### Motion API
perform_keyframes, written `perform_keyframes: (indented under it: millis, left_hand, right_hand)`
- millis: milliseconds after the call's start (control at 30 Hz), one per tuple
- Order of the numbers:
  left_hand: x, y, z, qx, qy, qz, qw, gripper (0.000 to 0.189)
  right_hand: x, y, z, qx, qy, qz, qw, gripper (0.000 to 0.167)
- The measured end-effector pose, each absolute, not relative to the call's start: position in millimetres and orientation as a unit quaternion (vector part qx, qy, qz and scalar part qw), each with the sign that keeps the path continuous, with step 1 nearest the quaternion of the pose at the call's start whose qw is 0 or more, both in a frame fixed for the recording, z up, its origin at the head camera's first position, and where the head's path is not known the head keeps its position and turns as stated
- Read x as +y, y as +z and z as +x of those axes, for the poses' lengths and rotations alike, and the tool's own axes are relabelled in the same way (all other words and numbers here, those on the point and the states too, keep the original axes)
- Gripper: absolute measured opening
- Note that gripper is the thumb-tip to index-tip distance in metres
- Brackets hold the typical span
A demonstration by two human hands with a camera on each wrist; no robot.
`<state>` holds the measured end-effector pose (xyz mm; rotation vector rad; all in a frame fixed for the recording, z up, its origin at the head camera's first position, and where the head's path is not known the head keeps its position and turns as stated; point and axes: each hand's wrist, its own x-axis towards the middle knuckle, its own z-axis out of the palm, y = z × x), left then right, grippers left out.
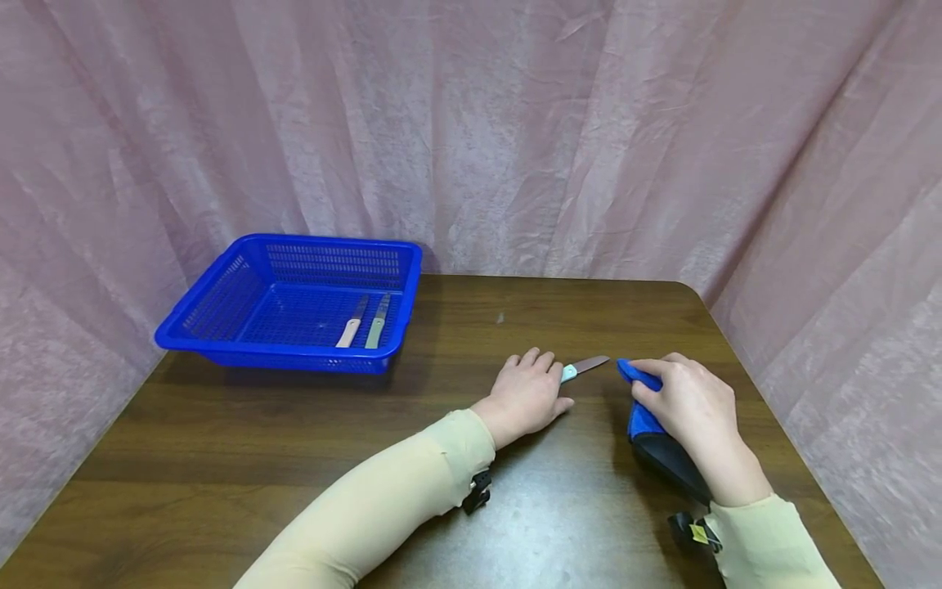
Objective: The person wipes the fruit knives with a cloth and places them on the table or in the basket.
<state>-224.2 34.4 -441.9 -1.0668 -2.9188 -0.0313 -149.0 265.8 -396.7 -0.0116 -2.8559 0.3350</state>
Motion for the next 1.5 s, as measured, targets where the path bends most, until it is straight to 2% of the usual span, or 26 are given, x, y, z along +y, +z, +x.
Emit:
perform_keyframes:
  millis: [200,500,900,1133,1300,1500]
  left_hand:
    - [38,-448,-226,-0.939,-0.004,-0.342,0.029,0.06]
    - [44,-448,-235,-0.933,0.003,-0.349,0.088,0.033]
    - [47,-451,-243,-0.938,-0.002,-0.332,0.103,0.025]
    - [45,-449,-242,-0.937,0.002,-0.331,0.11,0.005]
    - [43,-449,-242,-0.94,0.007,-0.324,0.106,0.012]
    - [36,-445,-244,-0.936,0.003,-0.319,0.147,0.003]
  right_hand:
    - [266,-398,-149,-0.984,0.118,-0.006,0.132,0.037]
    - [266,-398,-147,-0.985,0.119,-0.005,0.127,0.037]
    - [267,-400,-147,-0.986,0.115,-0.015,0.115,0.039]
    - [265,-402,-147,-0.986,0.117,-0.014,0.116,0.038]
    - [264,-403,-146,-0.985,0.12,-0.013,0.12,0.037]
    - [261,-402,-147,-0.984,0.123,-0.012,0.126,0.036]
